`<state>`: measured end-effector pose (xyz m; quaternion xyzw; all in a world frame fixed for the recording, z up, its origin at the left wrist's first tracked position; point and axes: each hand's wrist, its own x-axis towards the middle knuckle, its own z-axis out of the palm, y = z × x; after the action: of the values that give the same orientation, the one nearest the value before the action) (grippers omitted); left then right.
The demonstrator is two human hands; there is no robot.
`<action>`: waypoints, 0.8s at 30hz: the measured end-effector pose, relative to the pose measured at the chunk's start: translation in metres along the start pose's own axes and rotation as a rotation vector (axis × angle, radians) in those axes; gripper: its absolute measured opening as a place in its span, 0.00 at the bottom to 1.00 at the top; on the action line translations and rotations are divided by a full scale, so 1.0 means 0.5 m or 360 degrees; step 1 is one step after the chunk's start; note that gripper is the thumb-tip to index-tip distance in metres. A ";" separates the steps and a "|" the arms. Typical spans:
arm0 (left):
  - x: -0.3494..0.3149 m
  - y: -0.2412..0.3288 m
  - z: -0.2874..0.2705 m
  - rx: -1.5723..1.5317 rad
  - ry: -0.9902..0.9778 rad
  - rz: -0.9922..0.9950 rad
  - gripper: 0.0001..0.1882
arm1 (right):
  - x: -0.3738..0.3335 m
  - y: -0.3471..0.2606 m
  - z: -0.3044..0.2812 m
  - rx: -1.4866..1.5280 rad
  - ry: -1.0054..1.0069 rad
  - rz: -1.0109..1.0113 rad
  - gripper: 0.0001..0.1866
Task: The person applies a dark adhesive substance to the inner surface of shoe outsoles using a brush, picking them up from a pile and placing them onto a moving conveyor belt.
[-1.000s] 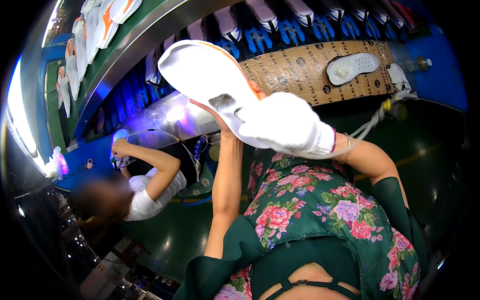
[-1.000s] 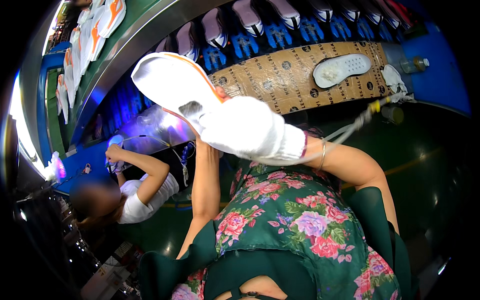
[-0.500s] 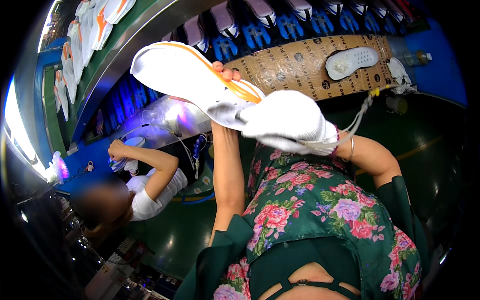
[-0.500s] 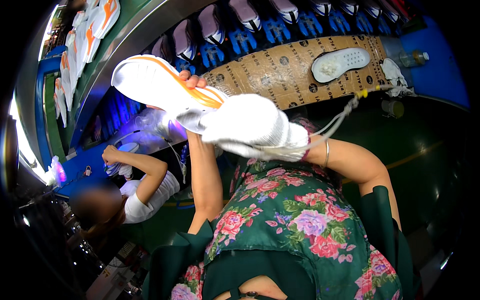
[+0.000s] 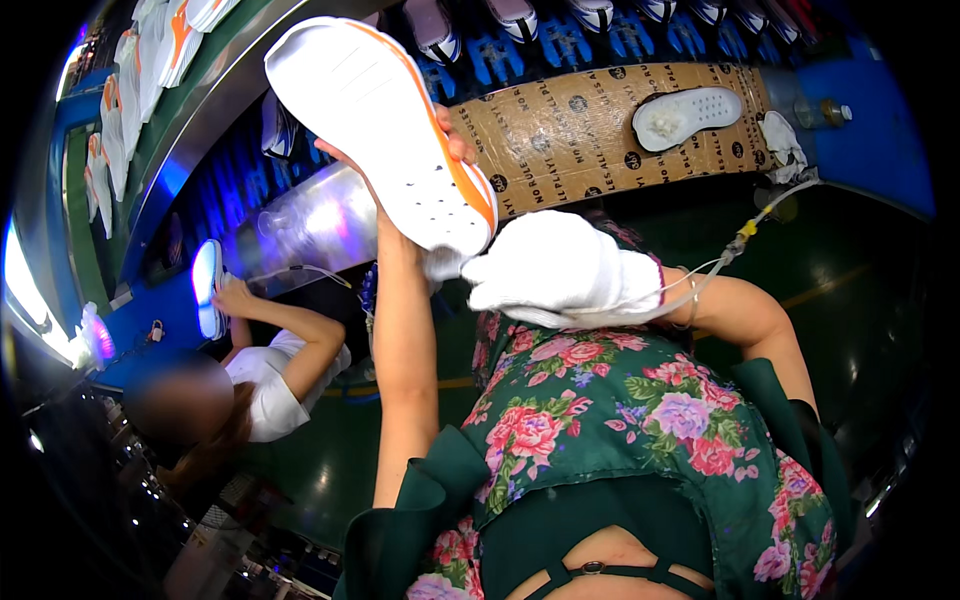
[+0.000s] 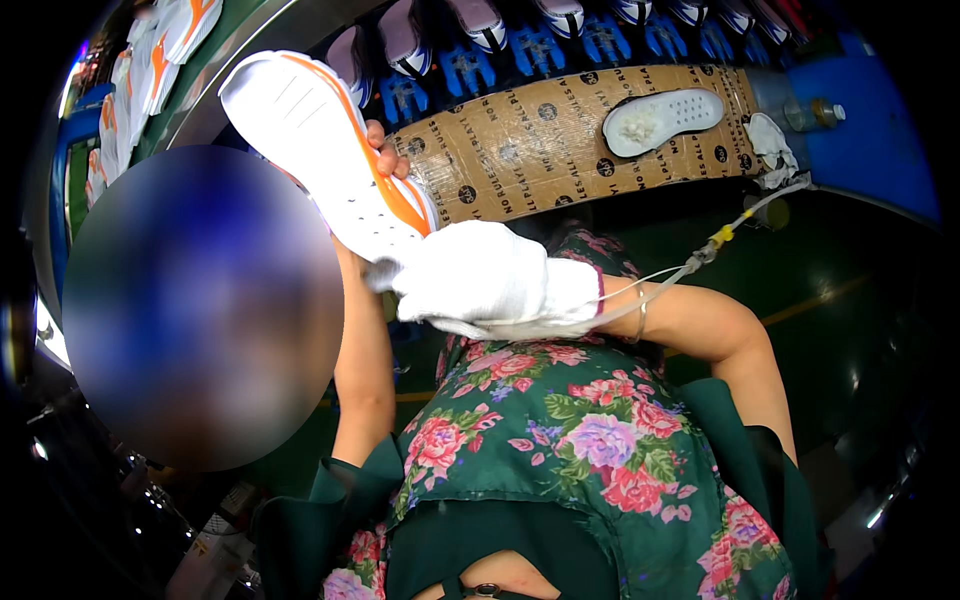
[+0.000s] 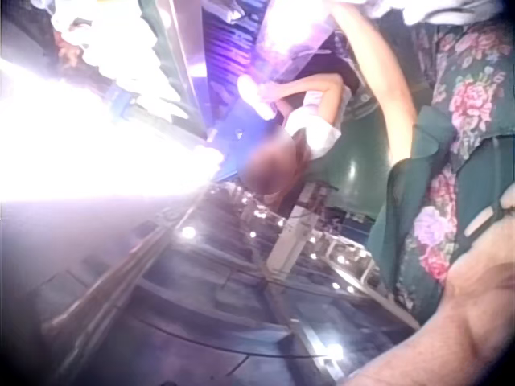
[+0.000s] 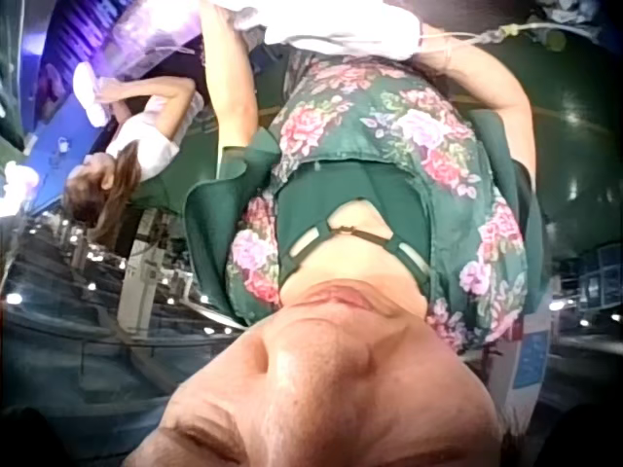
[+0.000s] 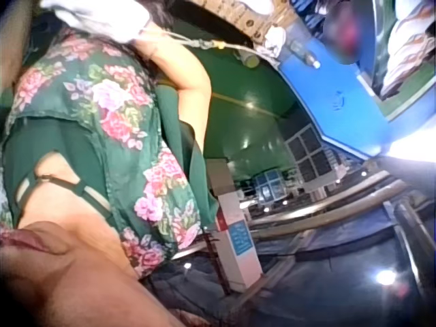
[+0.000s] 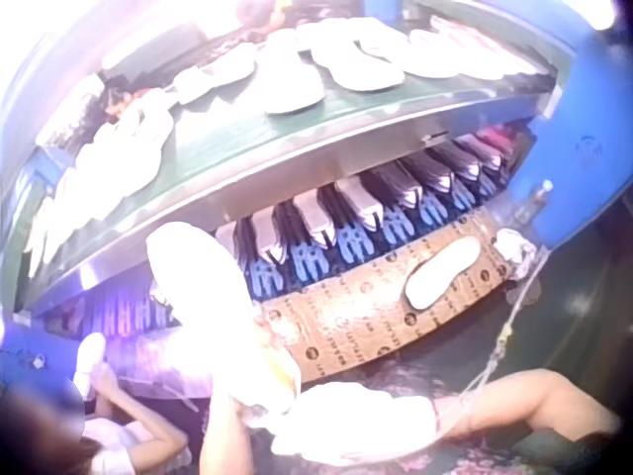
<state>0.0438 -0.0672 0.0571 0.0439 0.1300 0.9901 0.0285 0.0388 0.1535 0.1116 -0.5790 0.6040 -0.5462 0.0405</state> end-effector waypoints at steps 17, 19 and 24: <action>0.020 0.017 -0.019 0.0407 0.0125 -0.0690 0.54 | 0.001 0.015 -0.026 0.0094 -0.0203 0.0073 0.17; 0.030 0.016 -0.024 0.0829 0.0329 -0.0665 0.51 | 0.006 0.022 -0.007 -0.0142 -0.0152 -0.0055 0.16; 0.045 0.014 -0.016 0.1909 0.0400 -0.0846 0.50 | 0.015 0.010 -0.019 0.0228 -0.0271 0.0027 0.14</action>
<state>0.0201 -0.0745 0.0529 -0.0972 0.6668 0.7031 0.2270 0.0265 0.1524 0.1163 -0.6137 0.5627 -0.5364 0.1378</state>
